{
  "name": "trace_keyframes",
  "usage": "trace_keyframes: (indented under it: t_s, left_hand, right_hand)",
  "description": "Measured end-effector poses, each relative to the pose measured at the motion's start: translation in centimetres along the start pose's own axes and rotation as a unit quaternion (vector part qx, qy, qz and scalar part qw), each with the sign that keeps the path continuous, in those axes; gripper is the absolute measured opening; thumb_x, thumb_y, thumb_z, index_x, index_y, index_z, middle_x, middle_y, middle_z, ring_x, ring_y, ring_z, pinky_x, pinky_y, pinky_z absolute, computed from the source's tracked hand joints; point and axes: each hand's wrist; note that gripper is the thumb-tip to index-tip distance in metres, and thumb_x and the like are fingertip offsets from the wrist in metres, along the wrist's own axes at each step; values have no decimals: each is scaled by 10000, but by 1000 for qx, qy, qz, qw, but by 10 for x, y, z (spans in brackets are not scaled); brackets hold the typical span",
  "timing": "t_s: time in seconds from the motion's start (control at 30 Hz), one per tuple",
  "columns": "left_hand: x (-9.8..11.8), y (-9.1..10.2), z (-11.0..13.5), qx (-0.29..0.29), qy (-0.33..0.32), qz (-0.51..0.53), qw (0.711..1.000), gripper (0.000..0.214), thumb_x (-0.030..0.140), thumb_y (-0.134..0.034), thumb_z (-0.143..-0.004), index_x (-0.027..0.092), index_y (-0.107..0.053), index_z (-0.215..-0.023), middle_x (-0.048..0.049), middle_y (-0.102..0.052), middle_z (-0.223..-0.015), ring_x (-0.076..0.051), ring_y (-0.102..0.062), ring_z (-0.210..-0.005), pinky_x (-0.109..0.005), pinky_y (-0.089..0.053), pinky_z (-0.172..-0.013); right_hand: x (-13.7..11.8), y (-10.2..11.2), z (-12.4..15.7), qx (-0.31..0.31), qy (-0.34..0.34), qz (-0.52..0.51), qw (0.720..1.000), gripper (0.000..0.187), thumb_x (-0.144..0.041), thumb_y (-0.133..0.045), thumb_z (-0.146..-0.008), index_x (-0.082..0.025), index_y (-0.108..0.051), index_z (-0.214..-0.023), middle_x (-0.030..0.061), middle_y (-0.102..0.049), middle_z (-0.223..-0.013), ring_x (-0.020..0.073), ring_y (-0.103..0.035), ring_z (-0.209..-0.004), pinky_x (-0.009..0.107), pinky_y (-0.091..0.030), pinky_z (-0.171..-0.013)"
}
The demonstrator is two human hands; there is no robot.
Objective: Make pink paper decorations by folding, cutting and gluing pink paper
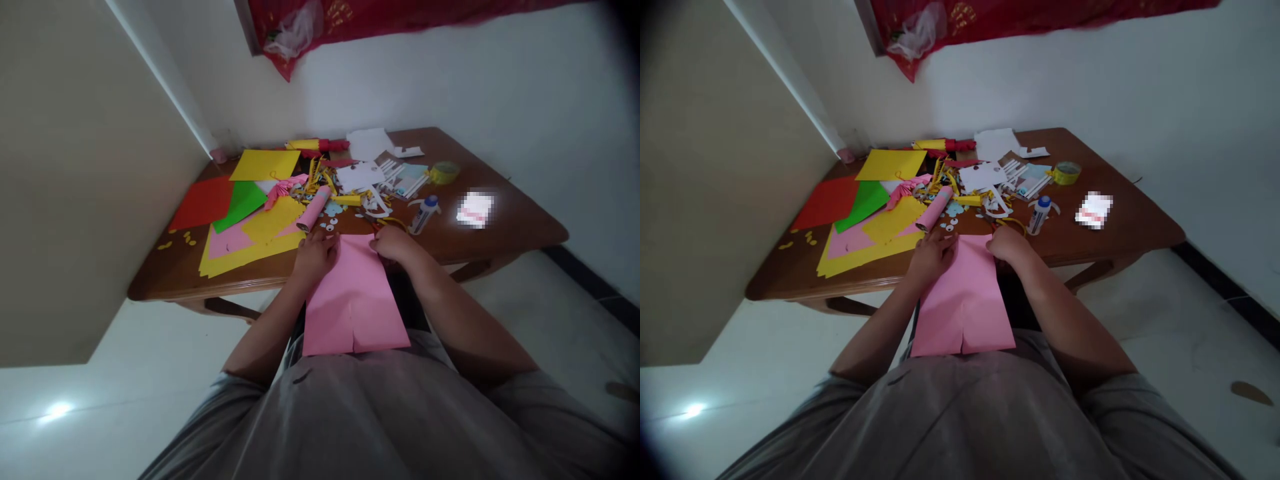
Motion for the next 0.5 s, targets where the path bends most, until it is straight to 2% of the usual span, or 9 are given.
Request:
trace_keyframes:
  t_s: [0.17, 0.33, 0.5]
  left_hand:
    - [0, 0, 0, -2, -6, 1, 1000, 418, 384, -523, -1142, 318, -757, -1483, -135, -720, -1444, -349, -648, -1354, -501, -538, -1060]
    - [0, 1, 0, 11, -11, 15, 1000, 392, 408, -509, -1154, 312, -798, -1401, -129, -725, -1403, -332, -664, -1301, -484, -548, -1044]
    - [-5, 5, 11, 29, -36, 61, 997, 332, 353, -564, -1120, 234, -869, -1173, -128, -774, -1280, -276, -713, -1186, -435, -571, -1081]
  right_hand:
    - [0, 0, 4, 2, 6, -2, 1000, 267, -301, -652, -1008, -136, -859, -1044, 147, -815, -748, 252, -775, -635, 317, -606, -679]
    - [3, -1, 2, 35, 18, 4, 999, 224, -311, -701, -983, -144, -848, -947, 134, -805, -746, 248, -778, -684, 302, -571, -698]
    - [17, -7, 1, 56, 30, -20, 998, 391, -420, -542, -1111, -175, -833, -1021, 109, -821, -785, 223, -768, -671, 287, -556, -661]
Point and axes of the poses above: each hand's wrist, its own z-axis away from the middle knuckle, its own y-axis out of the back of the hand, x = y × z
